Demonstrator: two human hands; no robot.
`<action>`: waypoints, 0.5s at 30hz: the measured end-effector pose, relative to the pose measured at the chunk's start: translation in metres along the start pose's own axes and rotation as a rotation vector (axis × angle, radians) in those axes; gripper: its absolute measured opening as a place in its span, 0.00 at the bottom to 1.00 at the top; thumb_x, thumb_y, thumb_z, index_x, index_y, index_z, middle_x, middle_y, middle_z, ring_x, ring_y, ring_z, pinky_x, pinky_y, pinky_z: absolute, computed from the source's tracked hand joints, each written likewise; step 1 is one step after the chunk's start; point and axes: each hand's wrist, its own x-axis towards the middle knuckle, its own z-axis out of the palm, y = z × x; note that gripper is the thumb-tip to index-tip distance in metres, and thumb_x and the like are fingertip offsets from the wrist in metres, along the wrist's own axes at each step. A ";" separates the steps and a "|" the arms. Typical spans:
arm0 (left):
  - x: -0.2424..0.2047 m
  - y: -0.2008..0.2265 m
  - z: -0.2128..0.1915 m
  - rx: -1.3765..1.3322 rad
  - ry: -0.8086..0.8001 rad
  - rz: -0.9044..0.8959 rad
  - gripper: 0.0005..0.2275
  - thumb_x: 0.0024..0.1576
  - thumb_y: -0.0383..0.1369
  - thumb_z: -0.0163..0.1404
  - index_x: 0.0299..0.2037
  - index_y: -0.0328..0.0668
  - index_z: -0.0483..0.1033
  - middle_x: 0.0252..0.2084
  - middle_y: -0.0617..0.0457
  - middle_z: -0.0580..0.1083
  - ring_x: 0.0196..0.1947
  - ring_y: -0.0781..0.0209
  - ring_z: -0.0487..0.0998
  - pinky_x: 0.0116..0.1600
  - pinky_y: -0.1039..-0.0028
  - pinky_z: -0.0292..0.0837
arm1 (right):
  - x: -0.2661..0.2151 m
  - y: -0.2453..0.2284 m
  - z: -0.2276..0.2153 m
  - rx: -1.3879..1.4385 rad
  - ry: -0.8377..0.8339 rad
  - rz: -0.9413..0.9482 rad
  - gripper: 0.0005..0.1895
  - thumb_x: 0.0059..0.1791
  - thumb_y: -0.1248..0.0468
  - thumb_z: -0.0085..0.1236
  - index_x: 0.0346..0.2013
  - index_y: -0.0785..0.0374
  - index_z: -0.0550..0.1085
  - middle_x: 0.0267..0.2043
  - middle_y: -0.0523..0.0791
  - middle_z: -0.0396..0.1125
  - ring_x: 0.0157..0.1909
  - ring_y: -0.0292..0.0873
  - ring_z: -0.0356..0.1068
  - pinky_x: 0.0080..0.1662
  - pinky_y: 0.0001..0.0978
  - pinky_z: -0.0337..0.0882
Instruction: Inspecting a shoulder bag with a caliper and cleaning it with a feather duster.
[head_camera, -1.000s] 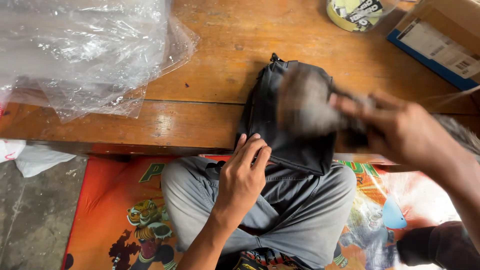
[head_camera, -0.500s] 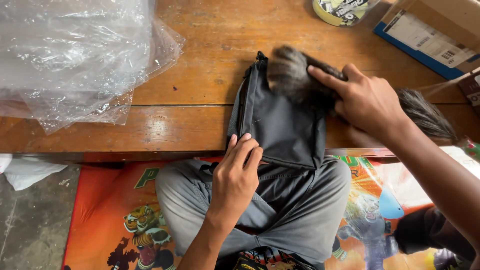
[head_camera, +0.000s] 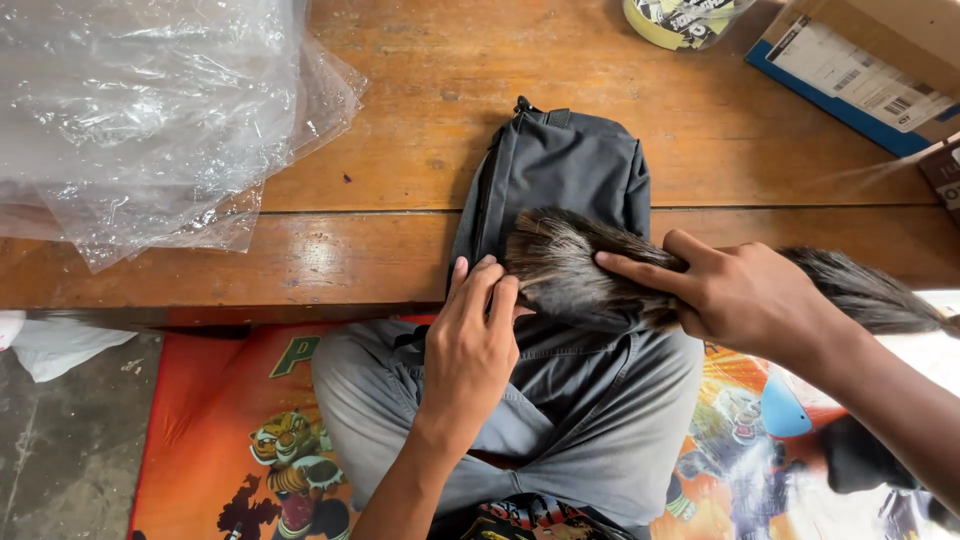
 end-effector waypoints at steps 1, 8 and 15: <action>0.001 0.000 0.000 0.006 0.016 0.008 0.04 0.63 0.18 0.48 0.44 0.33 0.71 0.47 0.45 0.71 0.55 0.48 0.78 0.69 0.53 0.71 | 0.004 0.002 0.002 -0.011 -0.062 0.026 0.39 0.51 0.46 0.45 0.76 0.25 0.48 0.39 0.39 0.59 0.16 0.45 0.62 0.19 0.41 0.69; 0.002 -0.002 -0.003 0.013 0.024 0.049 0.05 0.62 0.18 0.54 0.42 0.33 0.72 0.45 0.46 0.71 0.54 0.47 0.79 0.67 0.53 0.73 | 0.049 0.026 -0.011 -0.067 -0.092 0.257 0.44 0.46 0.55 0.50 0.77 0.23 0.52 0.42 0.43 0.65 0.24 0.56 0.73 0.25 0.50 0.77; 0.000 -0.003 -0.001 0.037 0.026 0.052 0.08 0.60 0.26 0.61 0.40 0.35 0.72 0.46 0.48 0.72 0.55 0.48 0.80 0.68 0.55 0.73 | 0.080 0.049 0.004 -0.092 0.058 0.301 0.44 0.46 0.57 0.50 0.78 0.25 0.56 0.40 0.45 0.66 0.22 0.60 0.71 0.22 0.52 0.73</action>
